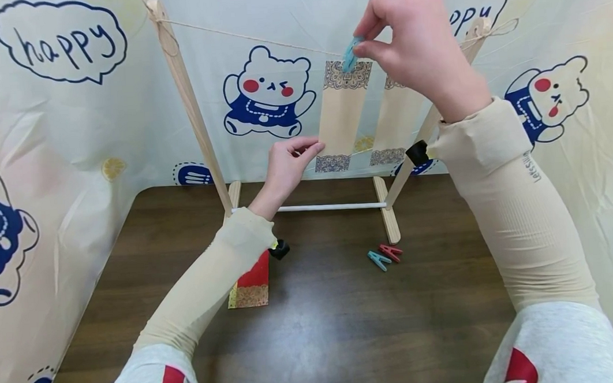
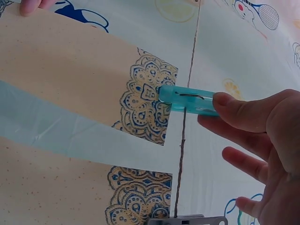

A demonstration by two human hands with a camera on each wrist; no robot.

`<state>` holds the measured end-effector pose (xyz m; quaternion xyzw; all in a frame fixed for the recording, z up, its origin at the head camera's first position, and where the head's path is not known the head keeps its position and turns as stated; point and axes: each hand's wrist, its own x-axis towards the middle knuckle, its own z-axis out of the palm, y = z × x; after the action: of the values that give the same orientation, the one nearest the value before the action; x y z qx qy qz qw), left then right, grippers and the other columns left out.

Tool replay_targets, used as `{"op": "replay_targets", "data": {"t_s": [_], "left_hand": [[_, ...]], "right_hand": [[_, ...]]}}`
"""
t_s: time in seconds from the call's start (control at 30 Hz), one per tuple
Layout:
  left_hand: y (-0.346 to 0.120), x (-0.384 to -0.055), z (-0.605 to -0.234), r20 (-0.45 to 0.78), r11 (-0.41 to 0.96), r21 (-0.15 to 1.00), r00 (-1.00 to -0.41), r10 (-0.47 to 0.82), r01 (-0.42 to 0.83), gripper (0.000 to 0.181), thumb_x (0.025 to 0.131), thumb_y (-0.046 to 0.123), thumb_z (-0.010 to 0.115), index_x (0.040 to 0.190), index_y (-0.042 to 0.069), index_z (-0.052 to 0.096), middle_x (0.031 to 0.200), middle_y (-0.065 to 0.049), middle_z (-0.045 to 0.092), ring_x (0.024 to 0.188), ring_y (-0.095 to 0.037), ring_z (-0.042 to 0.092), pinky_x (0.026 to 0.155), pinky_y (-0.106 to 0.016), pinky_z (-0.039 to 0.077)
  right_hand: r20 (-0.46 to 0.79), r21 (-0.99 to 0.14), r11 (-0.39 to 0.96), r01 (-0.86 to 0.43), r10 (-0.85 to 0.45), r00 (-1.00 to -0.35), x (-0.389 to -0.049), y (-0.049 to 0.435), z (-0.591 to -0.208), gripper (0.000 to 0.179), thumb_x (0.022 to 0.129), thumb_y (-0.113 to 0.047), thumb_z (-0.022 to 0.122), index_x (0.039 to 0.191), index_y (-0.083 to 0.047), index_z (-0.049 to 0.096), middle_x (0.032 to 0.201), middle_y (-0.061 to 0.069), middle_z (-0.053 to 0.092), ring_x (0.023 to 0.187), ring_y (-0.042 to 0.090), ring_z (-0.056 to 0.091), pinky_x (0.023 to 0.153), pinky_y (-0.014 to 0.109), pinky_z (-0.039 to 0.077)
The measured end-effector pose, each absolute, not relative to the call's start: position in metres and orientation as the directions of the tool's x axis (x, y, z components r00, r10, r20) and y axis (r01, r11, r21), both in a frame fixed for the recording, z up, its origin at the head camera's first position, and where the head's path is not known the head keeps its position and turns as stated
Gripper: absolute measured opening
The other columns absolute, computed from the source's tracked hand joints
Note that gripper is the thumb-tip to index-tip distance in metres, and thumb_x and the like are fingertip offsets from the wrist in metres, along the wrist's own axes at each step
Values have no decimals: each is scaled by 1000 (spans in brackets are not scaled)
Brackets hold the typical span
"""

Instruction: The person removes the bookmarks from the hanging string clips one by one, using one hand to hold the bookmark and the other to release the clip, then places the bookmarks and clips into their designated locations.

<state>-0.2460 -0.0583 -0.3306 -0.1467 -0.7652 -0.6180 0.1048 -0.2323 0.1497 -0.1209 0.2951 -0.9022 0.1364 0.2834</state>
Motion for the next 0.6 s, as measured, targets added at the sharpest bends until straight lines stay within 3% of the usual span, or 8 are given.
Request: {"op": "replay_targets", "data": {"t_s": [0.27,0.6], "left_hand": [[-59,-246,-331,333,200,917,-939,90,344,26,99,22,75,120,8,79,111,-9,77,89,-20,62,72,-21,52],[-60,-247,-332,335,203,916,-938,90,347,26,99,22,74,120,8,79,110,-9,77,88,-20,61,70,-21,50]], "right_hand": [[679,-55,743,-667,-462,-571,-233,151,-126,19,99,-19,73,102,0,77,105,16,78,126,26,53,124,31,7],[721,-14,735,-677,-462,-517,-232,152,-126,25,102,-24,69,104,0,77,106,16,77,126,30,53,124,31,6]]}}
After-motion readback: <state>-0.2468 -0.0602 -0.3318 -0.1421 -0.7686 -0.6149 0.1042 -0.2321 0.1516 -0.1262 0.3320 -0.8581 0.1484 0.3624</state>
